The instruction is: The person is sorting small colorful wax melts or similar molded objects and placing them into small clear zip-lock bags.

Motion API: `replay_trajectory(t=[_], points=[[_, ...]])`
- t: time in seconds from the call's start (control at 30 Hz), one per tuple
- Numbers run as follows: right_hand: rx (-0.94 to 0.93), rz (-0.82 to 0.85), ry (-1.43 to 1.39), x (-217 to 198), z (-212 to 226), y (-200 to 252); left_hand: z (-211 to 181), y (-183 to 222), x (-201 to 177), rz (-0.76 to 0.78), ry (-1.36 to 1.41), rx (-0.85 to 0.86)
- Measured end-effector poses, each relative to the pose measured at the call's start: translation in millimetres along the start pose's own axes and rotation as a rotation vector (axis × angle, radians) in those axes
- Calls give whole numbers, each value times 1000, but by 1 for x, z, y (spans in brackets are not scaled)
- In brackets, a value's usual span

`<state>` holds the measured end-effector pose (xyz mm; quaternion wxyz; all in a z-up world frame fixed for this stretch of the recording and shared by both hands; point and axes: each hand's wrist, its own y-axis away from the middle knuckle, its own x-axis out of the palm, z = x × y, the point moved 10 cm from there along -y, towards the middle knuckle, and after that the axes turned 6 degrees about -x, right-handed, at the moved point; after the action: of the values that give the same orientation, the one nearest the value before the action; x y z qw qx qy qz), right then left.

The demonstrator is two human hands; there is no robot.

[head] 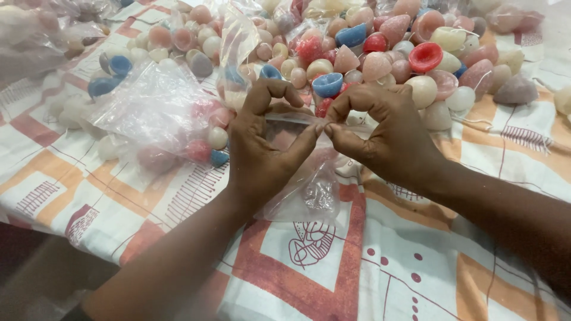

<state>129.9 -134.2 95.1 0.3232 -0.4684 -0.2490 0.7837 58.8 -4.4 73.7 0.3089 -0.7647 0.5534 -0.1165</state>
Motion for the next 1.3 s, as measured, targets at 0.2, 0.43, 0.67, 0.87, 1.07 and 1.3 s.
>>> replay_trajectory(t=[0.2, 0.43, 0.67, 0.87, 1.07, 1.3], points=[[97, -3, 18, -6, -6, -2, 8, -5, -10, -50, 51, -42], [144, 39, -81, -4, -16, -5, 7, -7, -14, -90, 131, -6], [290, 77, 41, -10, -46, 1, 20, -10, -34, -163, 169, -20], [362, 91, -17, -10, -65, 7, 26, -12, -42, -193, 193, -69], [270, 84, 94, -14, -65, 10, 40, -13, -30, -80, 204, -58], [216, 53, 98, -18, -71, 12, 47, -19, -23, -28, 330, -46]])
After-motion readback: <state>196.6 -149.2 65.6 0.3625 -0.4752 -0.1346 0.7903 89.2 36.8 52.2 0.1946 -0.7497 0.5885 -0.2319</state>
